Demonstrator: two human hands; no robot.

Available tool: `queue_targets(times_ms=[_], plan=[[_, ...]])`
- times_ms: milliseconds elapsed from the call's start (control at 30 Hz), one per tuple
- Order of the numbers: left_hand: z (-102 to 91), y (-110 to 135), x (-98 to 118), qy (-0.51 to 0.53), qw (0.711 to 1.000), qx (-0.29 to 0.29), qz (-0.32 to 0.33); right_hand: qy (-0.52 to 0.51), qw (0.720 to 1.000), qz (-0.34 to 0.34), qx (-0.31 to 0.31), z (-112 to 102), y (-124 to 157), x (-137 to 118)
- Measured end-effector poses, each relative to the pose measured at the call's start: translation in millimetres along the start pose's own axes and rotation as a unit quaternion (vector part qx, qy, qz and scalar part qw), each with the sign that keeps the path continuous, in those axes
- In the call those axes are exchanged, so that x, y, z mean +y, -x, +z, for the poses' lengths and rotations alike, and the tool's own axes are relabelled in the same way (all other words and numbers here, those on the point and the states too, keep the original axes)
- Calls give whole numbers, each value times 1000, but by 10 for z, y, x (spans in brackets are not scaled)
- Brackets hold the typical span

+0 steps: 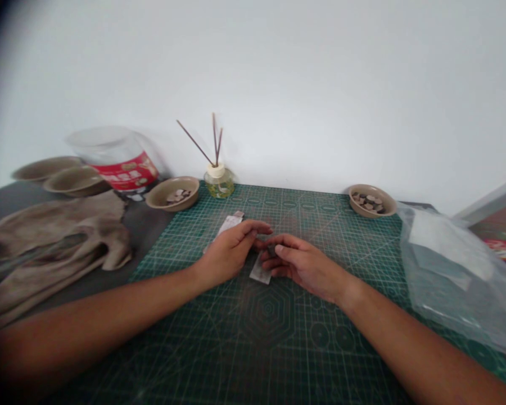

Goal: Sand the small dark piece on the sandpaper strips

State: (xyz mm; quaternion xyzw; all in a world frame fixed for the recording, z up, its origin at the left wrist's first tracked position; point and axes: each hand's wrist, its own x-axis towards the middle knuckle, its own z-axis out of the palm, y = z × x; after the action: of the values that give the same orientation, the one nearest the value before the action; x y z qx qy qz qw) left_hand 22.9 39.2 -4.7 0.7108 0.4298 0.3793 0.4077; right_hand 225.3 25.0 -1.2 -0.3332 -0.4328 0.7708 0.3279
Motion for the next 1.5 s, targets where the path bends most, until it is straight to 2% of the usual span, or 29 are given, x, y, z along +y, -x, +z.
queue_targets(times_ms=[67, 133, 200, 267, 333, 400, 467, 533, 633, 733, 833, 900, 967, 1033, 1400, 1500], plan=[[15, -12, -23, 59, 998, 10, -13, 72, 997, 0, 29, 35, 18, -12], [26, -29, -45, 133, 991, 13, -15, 184, 982, -12, 52, 83, 49, -16], [25, -44, -65, 191, 981, 12, -16, 319, 944, -42, 66, 134, 86, -15], [3, -41, -77, 194, 981, 2, -5, 439, 892, -84, 75, 170, 119, -14], [-36, -11, -67, 111, 993, -7, 31, 513, 845, -127, 78, 177, 137, -15], [-78, 42, -33, -42, 995, -24, 85, 545, 820, -159, 73, 157, 138, -20], [-105, 97, 15, -188, 972, -51, 132, 558, 808, -175, 66, 121, 130, -24], [-112, 137, 59, -272, 944, -89, 162, 567, 801, -184, 62, 84, 121, -24], [-95, 158, 91, -323, 922, -127, 170, 577, 790, -200, 63, 38, 111, -16], [-74, 158, 84, -339, 919, -126, 159, 591, 773, -219, 78, -2, 105, 1], [-55, 158, 57, -339, 924, -106, 144, 631, 732, -246, 82, -40, 99, 27], [-41, 158, 42, -336, 926, -94, 142, 664, 698, -259, 62, -56, 93, 43], [-29, 158, 35, -334, 928, -84, 140, 687, 677, -262, 44, -63, 83, 52], [-21, 158, 39, -337, 929, -76, 135, 692, 674, -258, 39, -68, 70, 55], [-25, 173, 74, -344, 926, -70, 138, 652, 711, -257, 47, -75, 70, 40], [-35, 166, 81, -355, 920, -82, 140, 656, 706, -266, 26, -74, 80, 36]])
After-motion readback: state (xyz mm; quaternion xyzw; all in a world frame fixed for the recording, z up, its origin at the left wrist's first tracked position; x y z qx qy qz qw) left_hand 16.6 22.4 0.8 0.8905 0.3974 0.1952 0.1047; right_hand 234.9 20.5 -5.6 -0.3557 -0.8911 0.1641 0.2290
